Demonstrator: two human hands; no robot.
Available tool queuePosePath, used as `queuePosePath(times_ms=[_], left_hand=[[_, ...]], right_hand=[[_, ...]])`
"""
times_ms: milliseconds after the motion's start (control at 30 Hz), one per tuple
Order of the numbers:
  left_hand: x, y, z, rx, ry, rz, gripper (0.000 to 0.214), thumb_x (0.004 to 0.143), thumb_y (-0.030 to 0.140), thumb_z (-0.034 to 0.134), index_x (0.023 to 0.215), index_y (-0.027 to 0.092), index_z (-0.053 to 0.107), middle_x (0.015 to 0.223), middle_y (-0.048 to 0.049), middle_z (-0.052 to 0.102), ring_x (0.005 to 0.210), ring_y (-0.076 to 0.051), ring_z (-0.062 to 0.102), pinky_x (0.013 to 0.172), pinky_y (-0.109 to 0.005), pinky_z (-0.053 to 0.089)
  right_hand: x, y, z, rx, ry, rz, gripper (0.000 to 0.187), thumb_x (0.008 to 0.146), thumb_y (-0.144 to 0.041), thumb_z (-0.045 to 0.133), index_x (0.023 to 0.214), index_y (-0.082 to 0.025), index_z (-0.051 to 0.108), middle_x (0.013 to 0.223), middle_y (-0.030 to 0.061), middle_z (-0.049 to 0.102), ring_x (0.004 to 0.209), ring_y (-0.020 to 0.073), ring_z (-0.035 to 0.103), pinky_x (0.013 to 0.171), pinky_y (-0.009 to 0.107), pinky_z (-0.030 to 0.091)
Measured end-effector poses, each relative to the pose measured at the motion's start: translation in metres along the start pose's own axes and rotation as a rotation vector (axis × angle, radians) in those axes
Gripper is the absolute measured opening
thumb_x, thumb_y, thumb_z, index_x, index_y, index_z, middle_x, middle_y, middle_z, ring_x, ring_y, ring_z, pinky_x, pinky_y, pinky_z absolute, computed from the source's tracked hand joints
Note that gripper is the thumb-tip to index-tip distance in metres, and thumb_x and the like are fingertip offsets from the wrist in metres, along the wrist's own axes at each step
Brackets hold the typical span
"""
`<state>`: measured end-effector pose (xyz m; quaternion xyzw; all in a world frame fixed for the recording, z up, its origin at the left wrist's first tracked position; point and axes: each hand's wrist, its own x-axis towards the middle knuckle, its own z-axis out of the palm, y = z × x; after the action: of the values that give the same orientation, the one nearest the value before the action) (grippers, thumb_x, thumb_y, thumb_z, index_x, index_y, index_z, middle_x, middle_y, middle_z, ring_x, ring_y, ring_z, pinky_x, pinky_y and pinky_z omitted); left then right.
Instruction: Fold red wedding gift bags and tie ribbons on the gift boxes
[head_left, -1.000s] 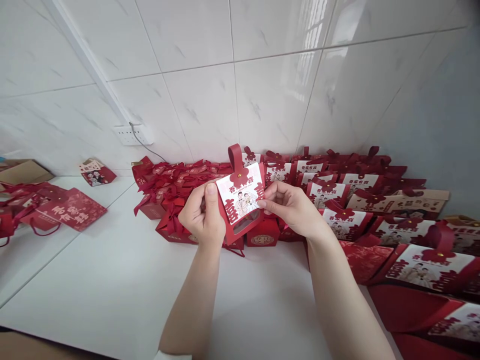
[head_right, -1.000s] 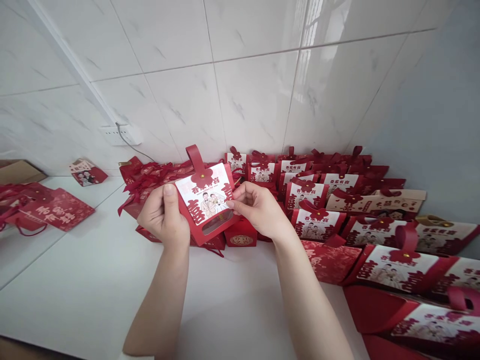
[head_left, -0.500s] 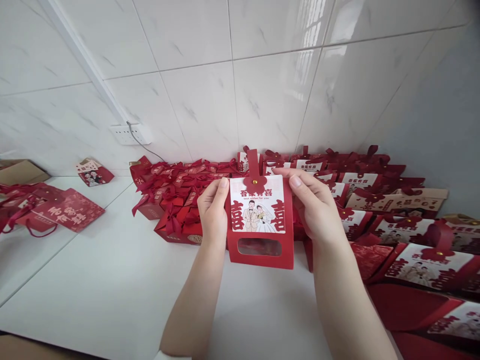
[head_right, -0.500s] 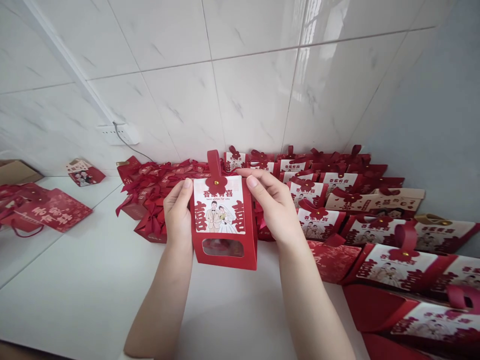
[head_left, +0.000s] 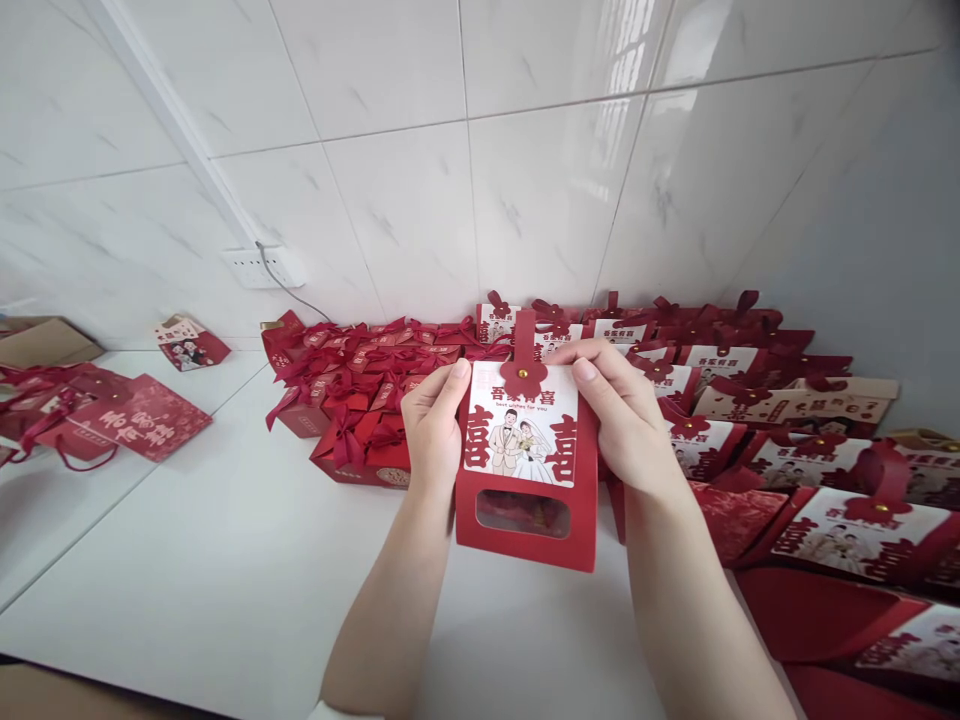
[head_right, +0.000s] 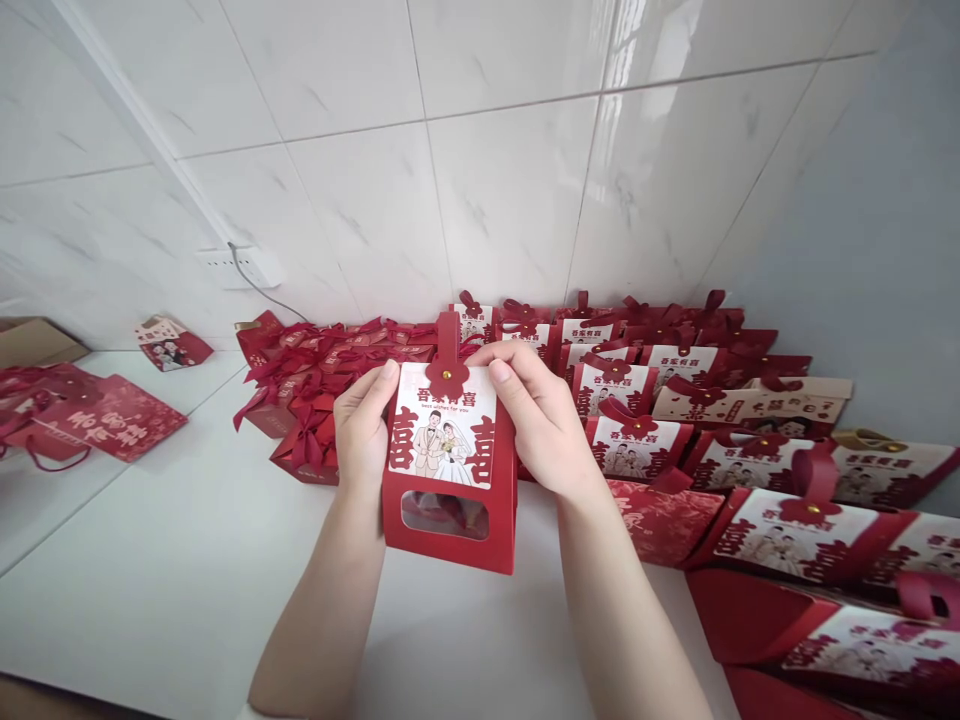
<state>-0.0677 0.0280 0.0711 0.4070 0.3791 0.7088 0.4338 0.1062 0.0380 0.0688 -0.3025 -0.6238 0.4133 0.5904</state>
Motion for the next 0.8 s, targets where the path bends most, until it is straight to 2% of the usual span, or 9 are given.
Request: queuePosePath(times_ms=[133,267,433,667,800], left_hand=[[-0.0011,0.0043,-0.0013,0.072,0.003,0.027,0.032,0.084,0.041,0.076,0.063,0.018,0.067,0.061,0.0001,0.065,0.057,-0.012,0.059,0.054,-0.024,0.044],[0.0007,0.0061,-0.0055,0.117,-0.071,-0.015,0.034,0.083,0.046,0.075,0.066,0.018,0.068,0.058,0.0006,0.062,0.052,-0.011,0.055,0.049,-0.024,0.041],[0.0,0.0069,-0.0051,0.116,-0.077,-0.009,0.034,0.08,0.047,0.078,0.065,0.018,0.068,0.058,0.0,0.062,0.052,-0.012,0.055,0.049,-0.025,0.041],[-0.0027,0.0088,-0.0065,0.205,-0.051,0.059,0.031,0.083,0.046,0.076,0.067,0.019,0.073,0.058,-0.0005,0.063,0.05,-0.012,0.053,0.047,-0.025,0.04],[-0.0008,0.0076,-0.0097,0.233,-0.062,0.061,0.029,0.083,0.046,0.075,0.07,0.02,0.076,0.059,-0.0011,0.065,0.051,-0.012,0.055,0.047,-0.025,0.041]], right_hand=[[0.0,0.0003,-0.0005,-0.028,-0.036,0.001,0.024,0.1,-0.047,0.054,0.099,-0.029,0.07,0.087,-0.0007,0.066,0.072,0.0133,0.058,0.063,0.026,0.046],[-0.0008,-0.0003,-0.0024,0.039,-0.126,0.103,0.021,0.096,-0.048,0.061,0.106,-0.032,0.07,0.089,-0.0014,0.067,0.069,0.0133,0.059,0.061,0.027,0.047],[-0.0004,0.001,-0.0037,0.044,-0.128,0.169,0.024,0.092,-0.05,0.066,0.104,-0.03,0.071,0.087,-0.0001,0.069,0.069,0.0161,0.062,0.06,0.029,0.051],[0.001,0.0032,-0.0017,0.003,-0.124,0.099,0.023,0.093,-0.048,0.065,0.094,-0.027,0.073,0.087,0.0008,0.07,0.07,0.0158,0.062,0.06,0.028,0.051],[0.0021,0.0048,-0.002,-0.048,-0.146,0.058,0.021,0.096,-0.046,0.063,0.096,-0.028,0.075,0.086,0.0001,0.071,0.071,0.0148,0.062,0.06,0.027,0.049]])
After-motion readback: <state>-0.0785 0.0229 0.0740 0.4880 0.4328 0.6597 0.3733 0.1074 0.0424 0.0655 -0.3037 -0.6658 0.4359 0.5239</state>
